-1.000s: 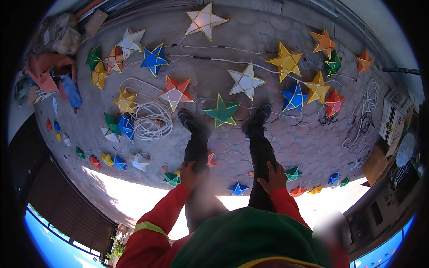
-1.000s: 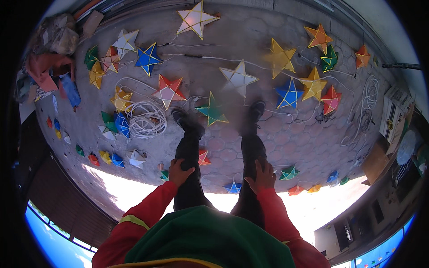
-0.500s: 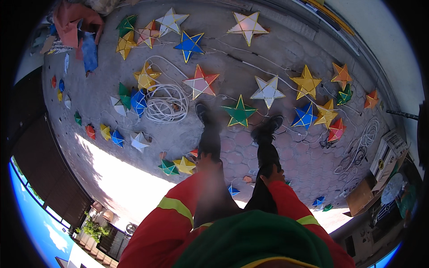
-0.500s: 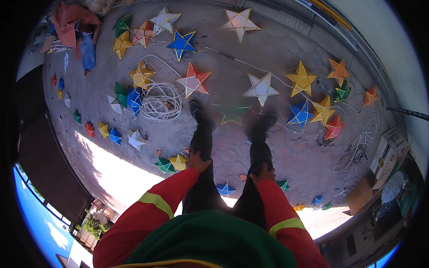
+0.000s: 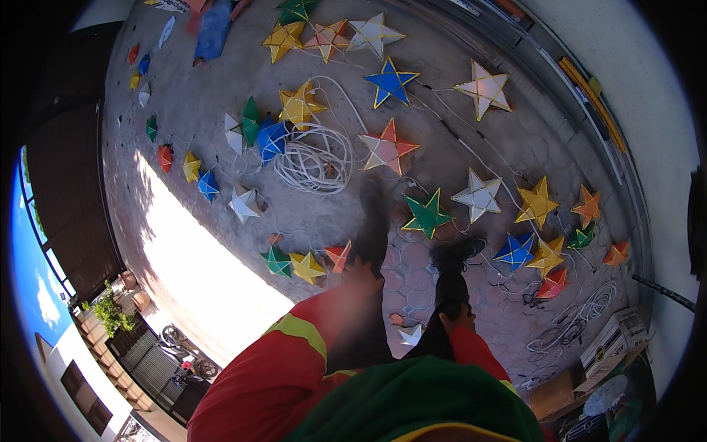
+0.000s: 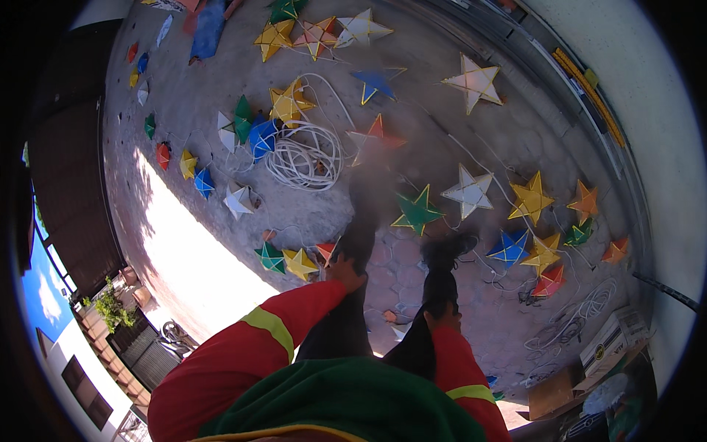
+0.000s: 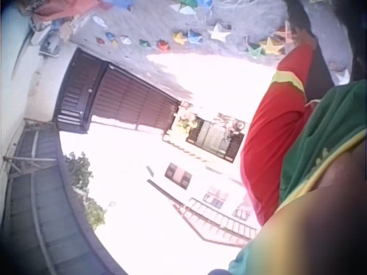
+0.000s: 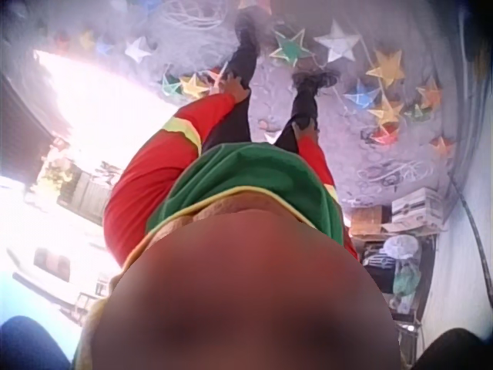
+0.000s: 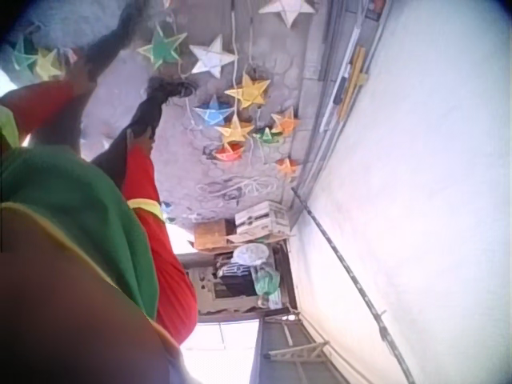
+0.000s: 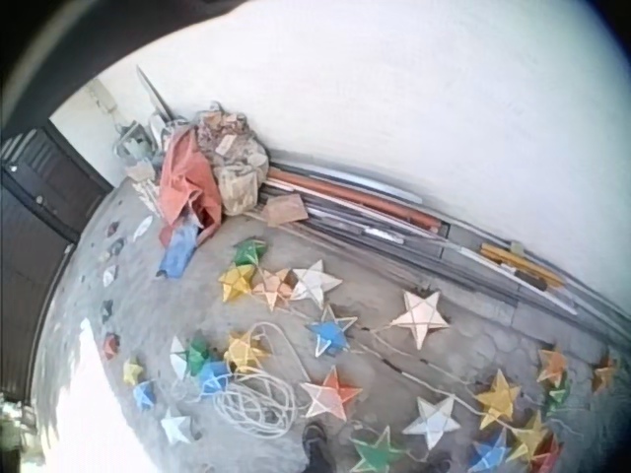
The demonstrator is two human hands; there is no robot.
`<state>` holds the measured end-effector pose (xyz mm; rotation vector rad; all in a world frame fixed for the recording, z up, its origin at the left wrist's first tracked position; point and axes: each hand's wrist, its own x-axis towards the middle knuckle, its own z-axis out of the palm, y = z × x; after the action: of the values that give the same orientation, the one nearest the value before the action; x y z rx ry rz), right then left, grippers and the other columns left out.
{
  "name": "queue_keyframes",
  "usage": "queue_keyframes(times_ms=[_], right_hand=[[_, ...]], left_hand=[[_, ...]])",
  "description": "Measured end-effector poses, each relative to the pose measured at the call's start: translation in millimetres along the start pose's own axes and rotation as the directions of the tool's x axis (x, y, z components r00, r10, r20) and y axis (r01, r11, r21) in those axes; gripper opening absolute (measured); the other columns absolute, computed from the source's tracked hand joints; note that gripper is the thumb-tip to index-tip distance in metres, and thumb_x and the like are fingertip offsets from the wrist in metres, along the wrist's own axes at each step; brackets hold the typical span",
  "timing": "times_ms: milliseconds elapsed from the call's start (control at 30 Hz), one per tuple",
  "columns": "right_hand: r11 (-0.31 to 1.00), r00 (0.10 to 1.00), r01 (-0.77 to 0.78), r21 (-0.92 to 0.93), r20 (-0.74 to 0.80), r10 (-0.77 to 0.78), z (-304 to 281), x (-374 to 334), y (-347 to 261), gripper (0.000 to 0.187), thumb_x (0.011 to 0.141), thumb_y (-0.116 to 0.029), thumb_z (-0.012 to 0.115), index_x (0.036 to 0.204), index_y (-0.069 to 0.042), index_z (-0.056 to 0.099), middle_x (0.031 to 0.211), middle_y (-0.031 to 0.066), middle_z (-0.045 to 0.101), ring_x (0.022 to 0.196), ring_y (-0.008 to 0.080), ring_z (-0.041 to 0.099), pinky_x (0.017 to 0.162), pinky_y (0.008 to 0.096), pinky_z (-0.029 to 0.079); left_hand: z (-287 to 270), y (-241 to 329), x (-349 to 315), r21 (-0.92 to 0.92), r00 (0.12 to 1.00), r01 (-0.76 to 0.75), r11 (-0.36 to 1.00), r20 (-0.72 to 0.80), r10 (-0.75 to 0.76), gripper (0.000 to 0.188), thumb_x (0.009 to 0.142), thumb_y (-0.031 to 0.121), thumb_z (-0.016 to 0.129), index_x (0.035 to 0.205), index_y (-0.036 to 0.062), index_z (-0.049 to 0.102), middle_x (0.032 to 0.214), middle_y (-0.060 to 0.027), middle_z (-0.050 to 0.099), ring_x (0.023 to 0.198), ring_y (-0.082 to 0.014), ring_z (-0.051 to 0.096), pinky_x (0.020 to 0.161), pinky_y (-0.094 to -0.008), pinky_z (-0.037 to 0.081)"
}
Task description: The person sits on a tiled floor and assembles star-shaped decorative lights. They connect wires, plug a power strip into a socket, and arrange the star lights on the floor.
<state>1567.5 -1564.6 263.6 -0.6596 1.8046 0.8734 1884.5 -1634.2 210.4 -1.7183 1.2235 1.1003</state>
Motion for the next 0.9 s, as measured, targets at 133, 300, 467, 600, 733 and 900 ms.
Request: queue_keyframes(times_ms=[133, 300, 467, 600, 733, 900], right_hand=[[1.0, 1.0, 0.001, -0.001, -0.03, -0.001, 6, 3, -3, 0.096, 0.074, -0.059, 0.073, 0.153, -0.024, 0.029, 0.139, 0.0304, 0.042, 0.121, 0.0498, 0.053, 0.098, 0.0534, 0.048], [0.999, 0.996, 0.037, -0.014, -0.084, -0.038, 14, 7, -6, 0.095, 0.075, -0.06, 0.072, 0.152, -0.023, 0.031, 0.137, 0.031, 0.044, 0.119, 0.0505, 0.054, 0.097, 0.0542, 0.049], [0.999, 0.997, 0.008, -0.041, -0.071, -0.01, 16, 4, -9, 0.093, 0.074, -0.06, 0.073, 0.15, -0.022, 0.033, 0.137, 0.0294, 0.044, 0.118, 0.0501, 0.055, 0.097, 0.0544, 0.048], [0.999, 0.997, 0.008, -0.047, -0.077, -0.012, 16, 4, -11, 0.093, 0.074, -0.059, 0.073, 0.15, -0.022, 0.033, 0.138, 0.0285, 0.044, 0.118, 0.0496, 0.055, 0.098, 0.0546, 0.048], [0.999, 0.997, 0.001, -0.054, -0.077, -0.005, 17, 4, -12, 0.093, 0.074, -0.059, 0.074, 0.15, -0.021, 0.034, 0.138, 0.0285, 0.044, 0.119, 0.0493, 0.055, 0.098, 0.0543, 0.048], [0.999, 0.997, 0.004, -0.053, -0.082, -0.008, 16, 4, -13, 0.092, 0.074, -0.058, 0.074, 0.149, -0.02, 0.035, 0.138, 0.0284, 0.044, 0.118, 0.0491, 0.055, 0.097, 0.0545, 0.049]], left_hand=[[1, -11, 6, -0.071, 1.0, -0.011, 0.997, 0.008, 0.011, 0.073, 0.075, 0.056, 0.067, 0.136, 0.0156, 0.055, 0.152, -0.0173, 0.034, 0.132, -0.0491, 0.042, 0.105, -0.0631, 0.037], [9, -19, 8, -0.1, 0.998, -0.025, 0.995, -0.055, 0.02, 0.071, 0.076, 0.055, 0.066, 0.134, 0.0166, 0.056, 0.151, -0.0177, 0.035, 0.13, -0.0498, 0.044, 0.103, -0.0626, 0.04], [7, -22, 5, -0.094, 0.999, -0.029, 0.995, -0.046, 0.025, 0.071, 0.076, 0.055, 0.066, 0.135, 0.0168, 0.056, 0.15, -0.0176, 0.036, 0.129, -0.0514, 0.043, 0.101, -0.0623, 0.042], [3, -23, 3, -0.125, 0.999, -0.037, 0.992, -0.039, 0.032, 0.071, 0.076, 0.053, 0.066, 0.135, 0.0163, 0.056, 0.15, -0.0178, 0.036, 0.129, -0.0522, 0.042, 0.102, -0.0627, 0.041], [5, -24, 3, -0.117, 0.997, -0.044, 0.992, -0.067, 0.036, 0.07, 0.076, 0.053, 0.066, 0.135, 0.016, 0.056, 0.149, -0.0179, 0.037, 0.129, -0.0527, 0.042, 0.103, -0.063, 0.04], [11, -24, 4, -0.132, 0.998, -0.034, 0.991, -0.06, 0.027, 0.07, 0.076, 0.053, 0.066, 0.135, 0.0156, 0.056, 0.148, -0.0179, 0.038, 0.13, -0.0523, 0.041, 0.103, -0.0629, 0.04]])
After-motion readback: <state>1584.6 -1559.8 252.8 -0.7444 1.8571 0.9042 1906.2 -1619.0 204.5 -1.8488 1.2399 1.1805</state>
